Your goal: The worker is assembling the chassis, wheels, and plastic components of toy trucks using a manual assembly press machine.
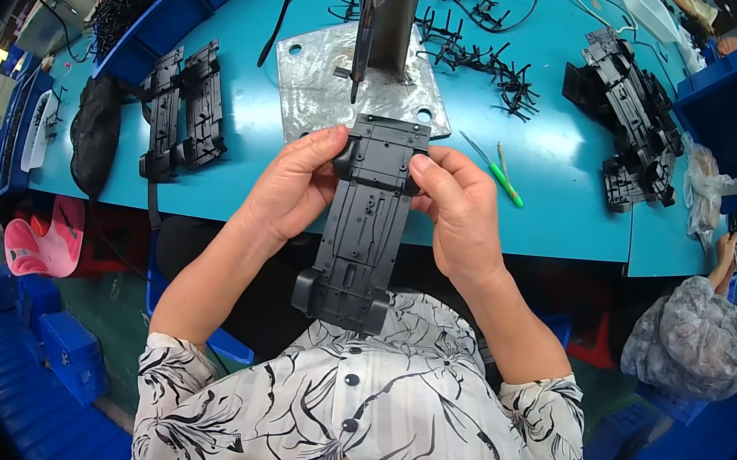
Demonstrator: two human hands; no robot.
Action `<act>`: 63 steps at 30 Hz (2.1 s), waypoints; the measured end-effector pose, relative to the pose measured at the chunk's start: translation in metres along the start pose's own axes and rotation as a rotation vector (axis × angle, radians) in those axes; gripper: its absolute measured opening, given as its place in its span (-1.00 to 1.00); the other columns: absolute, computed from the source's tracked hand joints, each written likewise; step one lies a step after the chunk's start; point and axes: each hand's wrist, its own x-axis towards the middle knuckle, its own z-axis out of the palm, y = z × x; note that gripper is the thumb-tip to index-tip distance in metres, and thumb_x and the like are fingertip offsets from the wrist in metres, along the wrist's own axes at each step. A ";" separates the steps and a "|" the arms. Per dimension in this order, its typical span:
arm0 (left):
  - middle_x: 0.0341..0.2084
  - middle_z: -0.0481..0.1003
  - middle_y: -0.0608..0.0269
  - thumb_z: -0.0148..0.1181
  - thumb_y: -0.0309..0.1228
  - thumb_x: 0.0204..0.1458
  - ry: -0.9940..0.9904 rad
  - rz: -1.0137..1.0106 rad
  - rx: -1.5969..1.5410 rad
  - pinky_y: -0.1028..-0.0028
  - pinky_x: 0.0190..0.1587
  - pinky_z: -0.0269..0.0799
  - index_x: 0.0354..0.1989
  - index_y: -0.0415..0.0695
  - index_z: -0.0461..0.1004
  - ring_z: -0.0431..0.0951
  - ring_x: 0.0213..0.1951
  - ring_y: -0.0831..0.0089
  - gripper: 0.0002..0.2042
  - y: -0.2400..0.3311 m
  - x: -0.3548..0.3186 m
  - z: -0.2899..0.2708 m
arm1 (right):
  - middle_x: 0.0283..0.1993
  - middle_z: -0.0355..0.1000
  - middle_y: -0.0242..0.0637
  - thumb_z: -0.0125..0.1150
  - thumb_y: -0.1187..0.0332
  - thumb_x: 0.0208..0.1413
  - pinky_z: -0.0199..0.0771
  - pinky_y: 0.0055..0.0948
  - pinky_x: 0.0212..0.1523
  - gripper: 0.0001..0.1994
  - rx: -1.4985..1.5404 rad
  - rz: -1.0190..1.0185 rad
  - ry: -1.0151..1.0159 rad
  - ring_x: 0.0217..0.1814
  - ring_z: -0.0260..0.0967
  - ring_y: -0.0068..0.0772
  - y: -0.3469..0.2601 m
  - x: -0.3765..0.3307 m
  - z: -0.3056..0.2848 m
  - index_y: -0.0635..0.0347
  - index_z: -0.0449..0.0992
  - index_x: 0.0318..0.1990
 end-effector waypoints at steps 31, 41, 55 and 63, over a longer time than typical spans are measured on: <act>-0.33 0.54 0.15 0.14 -0.25 0.11 -0.024 -0.008 -0.052 0.45 -0.22 0.57 -0.21 -0.25 0.48 0.58 -0.30 0.47 -0.72 0.026 0.015 -0.010 | -0.33 0.39 -0.42 0.13 0.32 0.15 0.42 -0.54 -0.30 -0.83 0.096 -0.046 -0.052 -0.36 0.35 -0.64 -0.002 0.011 0.025 0.25 0.41 -0.25; -0.32 0.54 0.20 0.12 -0.26 0.12 -0.043 0.005 -0.060 0.49 -0.17 0.55 -0.21 -0.23 0.49 0.57 -0.29 0.52 -0.74 0.026 0.018 -0.010 | -0.34 0.37 -0.43 0.13 0.32 0.15 0.43 -0.53 -0.31 -0.83 0.098 -0.053 -0.041 -0.38 0.32 -0.65 -0.003 0.011 0.028 0.25 0.41 -0.27; -0.34 0.54 0.19 0.12 -0.18 0.12 -0.003 -0.048 -0.027 0.48 -0.22 0.55 -0.20 -0.20 0.49 0.56 -0.30 0.52 -0.69 0.030 0.014 -0.006 | -0.37 0.36 -0.43 0.14 0.31 0.15 0.44 -0.51 -0.30 -0.82 0.108 -0.068 -0.048 -0.40 0.32 -0.64 -0.004 0.011 0.030 0.26 0.41 -0.28; -0.35 0.54 0.16 0.14 -0.15 0.10 0.024 -0.078 -0.058 0.48 -0.27 0.58 -0.21 -0.21 0.48 0.58 -0.33 0.51 -0.67 0.033 0.011 -0.003 | -0.38 0.36 -0.41 0.14 0.29 0.16 0.46 -0.49 -0.30 -0.80 0.124 -0.066 -0.045 -0.41 0.32 -0.63 -0.004 0.011 0.032 0.26 0.40 -0.28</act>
